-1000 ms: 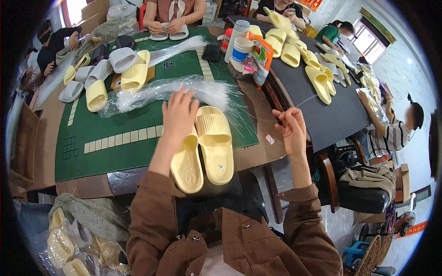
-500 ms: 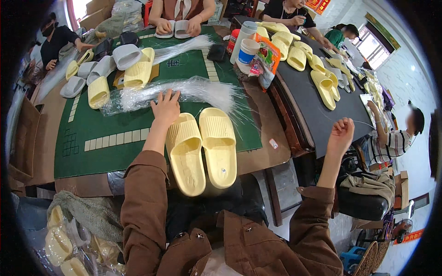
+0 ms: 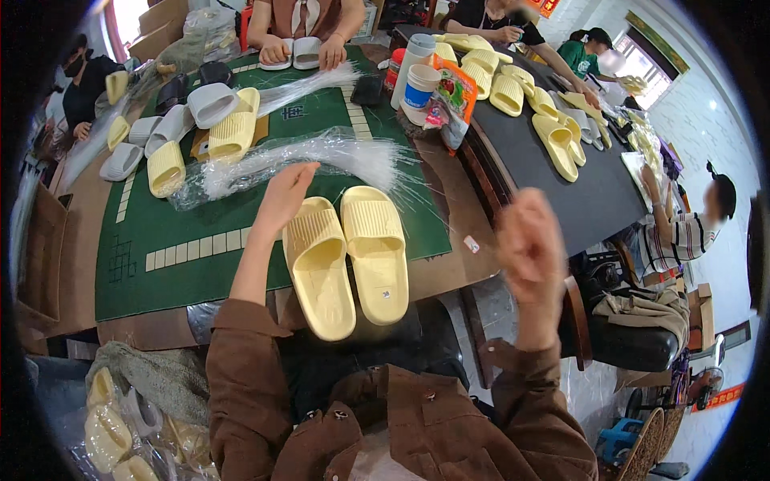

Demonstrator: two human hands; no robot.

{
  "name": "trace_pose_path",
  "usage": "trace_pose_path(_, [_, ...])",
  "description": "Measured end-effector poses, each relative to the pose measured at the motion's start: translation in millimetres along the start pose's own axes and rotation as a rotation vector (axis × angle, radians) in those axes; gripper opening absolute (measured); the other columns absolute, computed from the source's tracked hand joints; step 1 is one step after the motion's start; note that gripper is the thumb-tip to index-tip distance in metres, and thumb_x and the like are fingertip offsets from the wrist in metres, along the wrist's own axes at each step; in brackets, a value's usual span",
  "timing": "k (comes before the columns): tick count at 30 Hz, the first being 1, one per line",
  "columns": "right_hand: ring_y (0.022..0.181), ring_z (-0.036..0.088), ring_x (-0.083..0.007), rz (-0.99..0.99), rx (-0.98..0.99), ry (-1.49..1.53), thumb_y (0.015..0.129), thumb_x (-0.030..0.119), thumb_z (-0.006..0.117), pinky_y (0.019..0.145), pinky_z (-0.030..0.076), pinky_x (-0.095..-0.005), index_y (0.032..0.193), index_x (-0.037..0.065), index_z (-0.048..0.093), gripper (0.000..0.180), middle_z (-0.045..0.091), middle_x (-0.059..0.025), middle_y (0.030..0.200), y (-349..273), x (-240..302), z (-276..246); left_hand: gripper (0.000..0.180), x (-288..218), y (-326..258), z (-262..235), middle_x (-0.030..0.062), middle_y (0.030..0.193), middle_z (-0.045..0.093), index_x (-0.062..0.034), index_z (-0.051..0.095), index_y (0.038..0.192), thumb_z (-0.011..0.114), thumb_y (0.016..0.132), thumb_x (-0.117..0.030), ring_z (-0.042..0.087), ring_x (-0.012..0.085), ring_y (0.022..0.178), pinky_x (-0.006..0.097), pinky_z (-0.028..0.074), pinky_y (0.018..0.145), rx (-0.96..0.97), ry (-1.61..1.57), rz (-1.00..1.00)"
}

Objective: The person assembles plastic slippers by hand at a workbench. They pick up pairs of yellow, black, and white slippers, insert a thin white plastic tie through the strap holes, and pull the tie tight to secure the pair together. The person handles the slippers one pair at a time, moving them from a pile to the work surface and then placing the finished pairs into a large sack.

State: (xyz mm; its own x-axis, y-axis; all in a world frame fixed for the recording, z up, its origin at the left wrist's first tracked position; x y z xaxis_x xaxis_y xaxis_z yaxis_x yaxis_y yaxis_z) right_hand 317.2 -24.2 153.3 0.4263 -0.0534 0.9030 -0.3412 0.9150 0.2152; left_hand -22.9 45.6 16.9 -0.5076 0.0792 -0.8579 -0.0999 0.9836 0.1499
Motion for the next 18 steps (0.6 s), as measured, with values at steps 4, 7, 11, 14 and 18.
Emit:
trace_pose_path(4, [0.073,0.067,-0.0192,0.192,0.039,-0.112,0.099,0.012,0.049,0.065,0.056,-0.0278,0.098,0.004,0.049,0.008,0.064,-0.0111,0.090,31.3,-108.6,29.0,0.040,-24.0,-17.9,-10.3,0.0145,0.115,0.065,-0.0032,0.060,0.125,0.048,0.100,-0.032,0.063,0.0247,0.104,0.031,0.047,0.092,0.080,-0.317,-0.083])
trace_pose_path(7, [0.079,0.068,-0.0227,0.109,0.026,-0.424,0.096,0.006,0.049,0.068,0.056,-0.0299,0.098,0.000,0.050,0.006,0.064,-0.0144,0.087,56.5,-155.7,31.4,0.043,-33.8,-29.7,-16.9,0.0151,0.118,0.064,0.0003,0.060,0.124,0.048,0.101,-0.034,0.061,0.0227,0.109,0.031,0.046,0.094,0.112,-0.182,-0.011])
trace_pose_path(11, [0.082,0.068,-0.0257,-0.124,0.021,-0.963,0.089,0.005,0.055,0.067,0.053,-0.0361,0.102,0.000,0.055,0.013,0.065,-0.0160,0.095,81.1,-177.1,31.9,0.039,-31.8,-40.8,6.6,0.0182,0.115,0.065,0.0012,0.060,0.122,0.053,0.096,-0.028,0.063,0.0315,0.104,0.037,0.048,0.092,0.070,0.173,0.064])
trace_pose_path(14, [0.087,0.065,-0.0384,-0.232,0.014,-1.254,0.086,0.007,0.054,0.074,0.051,-0.0495,0.100,0.003,0.061,0.016,0.065,-0.0174,0.100,96.9,-190.7,43.7,0.034,-22.7,-29.3,39.4,0.0216,0.113,0.064,0.0008,0.062,0.117,0.054,0.091,-0.018,0.059,0.0407,0.105,0.045,0.046,0.093,-0.029,0.408,0.076])
trace_pose_path(18, [0.088,0.065,-0.0384,-0.028,-0.026,-1.553,0.085,0.016,0.056,0.078,0.052,-0.0496,0.100,0.007,0.064,0.019,0.065,-0.0169,0.100,116.9,-211.2,44.7,0.030,-17.8,-3.8,67.1,0.0208,0.104,0.067,-0.0049,0.068,0.109,0.052,0.085,-0.011,0.061,0.0425,0.100,0.048,0.049,0.086,-0.015,0.415,0.047])
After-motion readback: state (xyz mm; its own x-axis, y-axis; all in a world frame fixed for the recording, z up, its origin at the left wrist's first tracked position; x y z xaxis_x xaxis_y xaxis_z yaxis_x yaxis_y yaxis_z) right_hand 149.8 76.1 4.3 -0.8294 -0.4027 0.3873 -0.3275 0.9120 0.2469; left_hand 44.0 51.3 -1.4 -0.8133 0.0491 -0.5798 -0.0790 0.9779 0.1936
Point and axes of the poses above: each hand's wrist, its own y-axis towards the middle knuckle, its own z-axis out of the palm, x = y × z, the point moved 3 cm from there along y, towards the middle knuckle
